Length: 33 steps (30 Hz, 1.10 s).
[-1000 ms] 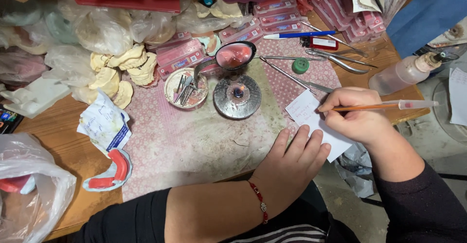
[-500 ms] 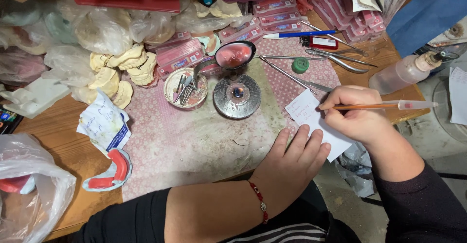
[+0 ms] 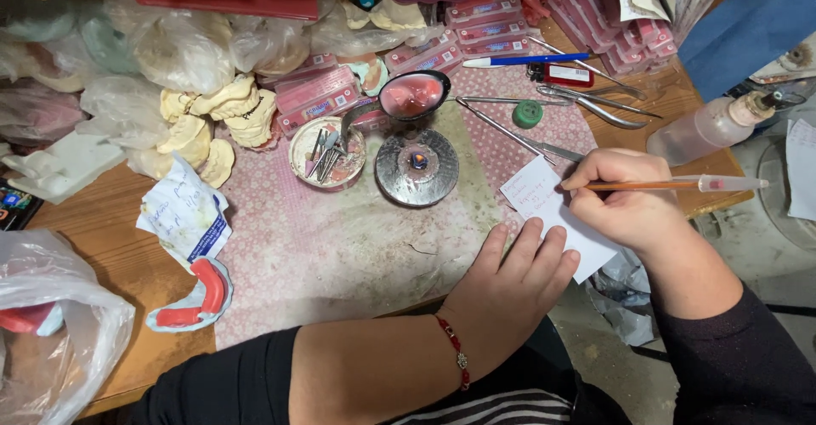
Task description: Assemble and detail dental prosthetic molds using a probe and write labels
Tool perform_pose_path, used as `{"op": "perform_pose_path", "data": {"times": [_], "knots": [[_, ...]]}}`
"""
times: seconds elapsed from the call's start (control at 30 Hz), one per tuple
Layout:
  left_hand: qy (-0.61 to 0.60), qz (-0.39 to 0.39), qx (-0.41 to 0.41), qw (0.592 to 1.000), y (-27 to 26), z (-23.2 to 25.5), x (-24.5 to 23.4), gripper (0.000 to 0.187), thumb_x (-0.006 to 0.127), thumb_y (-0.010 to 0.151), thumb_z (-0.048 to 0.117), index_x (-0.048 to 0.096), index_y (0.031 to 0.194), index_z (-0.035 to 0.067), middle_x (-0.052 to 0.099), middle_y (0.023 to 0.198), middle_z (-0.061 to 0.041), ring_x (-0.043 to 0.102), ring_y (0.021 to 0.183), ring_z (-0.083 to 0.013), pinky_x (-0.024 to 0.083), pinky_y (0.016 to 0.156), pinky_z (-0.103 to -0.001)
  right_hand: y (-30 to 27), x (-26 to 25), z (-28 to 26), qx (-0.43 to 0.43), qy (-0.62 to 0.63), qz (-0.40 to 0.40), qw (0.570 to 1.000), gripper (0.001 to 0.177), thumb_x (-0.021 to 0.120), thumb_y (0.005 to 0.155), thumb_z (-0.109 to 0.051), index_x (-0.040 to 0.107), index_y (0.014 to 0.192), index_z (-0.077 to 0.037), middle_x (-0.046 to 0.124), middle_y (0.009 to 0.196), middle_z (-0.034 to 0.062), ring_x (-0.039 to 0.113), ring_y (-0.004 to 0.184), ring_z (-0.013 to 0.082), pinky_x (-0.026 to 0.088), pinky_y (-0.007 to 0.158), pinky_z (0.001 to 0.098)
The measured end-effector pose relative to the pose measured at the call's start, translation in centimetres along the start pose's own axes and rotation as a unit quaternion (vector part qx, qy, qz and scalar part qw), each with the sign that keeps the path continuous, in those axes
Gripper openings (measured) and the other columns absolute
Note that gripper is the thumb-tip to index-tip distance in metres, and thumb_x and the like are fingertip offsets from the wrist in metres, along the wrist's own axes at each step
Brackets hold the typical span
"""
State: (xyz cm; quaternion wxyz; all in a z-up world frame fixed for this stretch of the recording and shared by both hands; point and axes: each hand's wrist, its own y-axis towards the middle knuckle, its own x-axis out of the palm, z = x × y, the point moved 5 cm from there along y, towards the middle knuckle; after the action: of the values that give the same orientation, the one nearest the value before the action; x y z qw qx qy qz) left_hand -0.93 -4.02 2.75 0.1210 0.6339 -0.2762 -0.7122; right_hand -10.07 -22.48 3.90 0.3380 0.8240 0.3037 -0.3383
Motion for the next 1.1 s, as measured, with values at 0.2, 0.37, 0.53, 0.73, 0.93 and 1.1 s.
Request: {"op": "perform_pose_path", "data": {"times": [0.2, 0.37, 0.53, 0.73, 0.93, 1.1], "knots": [[-0.003, -0.002, 0.003, 1.0, 0.0, 0.0, 0.3, 0.034, 0.051, 0.106, 0.029, 0.058, 0.137, 0.02, 0.058, 0.146, -0.008, 0.054, 0.136, -0.0295, 0.044, 0.113, -0.05, -0.2, 0.0, 0.8, 0.012, -0.007, -0.005, 1.0, 0.006, 0.068, 0.077, -0.008, 0.073, 0.078, -0.011, 0.072, 0.078, 0.0019, 0.067, 0.071, 0.0154, 0.05, 0.07, 0.0297], [0.006, -0.009, 0.005, 1.0, -0.2, 0.2, 0.5, 0.036, 0.05, 0.106, 0.031, 0.057, 0.14, 0.02, 0.057, 0.147, -0.007, 0.055, 0.137, -0.0294, 0.045, 0.113, -0.05, -0.1, -0.1, 0.2, 0.018, 0.002, 0.002, 1.0, 0.007, 0.067, 0.078, -0.007, 0.073, 0.079, -0.01, 0.073, 0.079, 0.0023, 0.067, 0.073, 0.0154, 0.051, 0.071, 0.0295], [-0.002, -0.014, 0.004, 1.0, 0.0, 0.0, 0.2, 0.035, 0.05, 0.105, 0.03, 0.059, 0.138, 0.021, 0.058, 0.146, -0.007, 0.055, 0.136, -0.0296, 0.044, 0.112, -0.05, 0.0, -0.1, 0.2, 0.031, 0.004, 0.006, 0.999, 0.007, 0.068, 0.078, -0.007, 0.074, 0.079, -0.01, 0.073, 0.079, 0.0018, 0.067, 0.072, 0.0144, 0.05, 0.071, 0.0285], [-0.044, 0.003, 0.025, 0.999, 0.0, -0.1, -0.7, 0.028, 0.052, 0.102, 0.025, 0.055, 0.129, 0.018, 0.058, 0.145, -0.018, 0.057, 0.134, -0.0376, 0.046, 0.11, -0.055, 0.0, -0.1, 0.4, 0.03, 0.01, 0.01, 0.999, 0.007, 0.067, 0.077, -0.006, 0.071, 0.077, -0.01, 0.071, 0.078, 0.0013, 0.066, 0.071, 0.0141, 0.05, 0.071, 0.0287], [-0.07, 0.017, 0.037, 0.997, 0.7, -0.4, -2.2, 0.02, 0.053, 0.097, 0.015, 0.072, 0.09, 0.011, 0.06, 0.145, -0.019, 0.056, 0.131, -0.0404, 0.044, 0.11, -0.057, 1.0, -1.8, -2.1, -0.002, -0.04, 0.045, 0.998, 0.013, 0.068, 0.097, -0.015, 0.075, 0.102, -0.005, 0.075, 0.1, 0.009, 0.069, 0.095, 0.0265, 0.05, 0.094, 0.0399], [-0.101, 0.017, 0.055, 0.993, 1.2, 0.1, -2.5, 0.019, 0.053, 0.096, 0.014, 0.069, 0.102, 0.007, 0.06, 0.144, -0.019, 0.057, 0.13, -0.039, 0.044, 0.108, -0.056, 4.2, -1.1, -1.9, 0.044, -0.277, -0.032, 0.959, 0.042, 0.066, 0.099, -0.052, 0.065, 0.083, -0.013, 0.068, 0.081, 0.0083, 0.067, 0.086, 0.0321, 0.049, 0.07, 0.0456]]}}
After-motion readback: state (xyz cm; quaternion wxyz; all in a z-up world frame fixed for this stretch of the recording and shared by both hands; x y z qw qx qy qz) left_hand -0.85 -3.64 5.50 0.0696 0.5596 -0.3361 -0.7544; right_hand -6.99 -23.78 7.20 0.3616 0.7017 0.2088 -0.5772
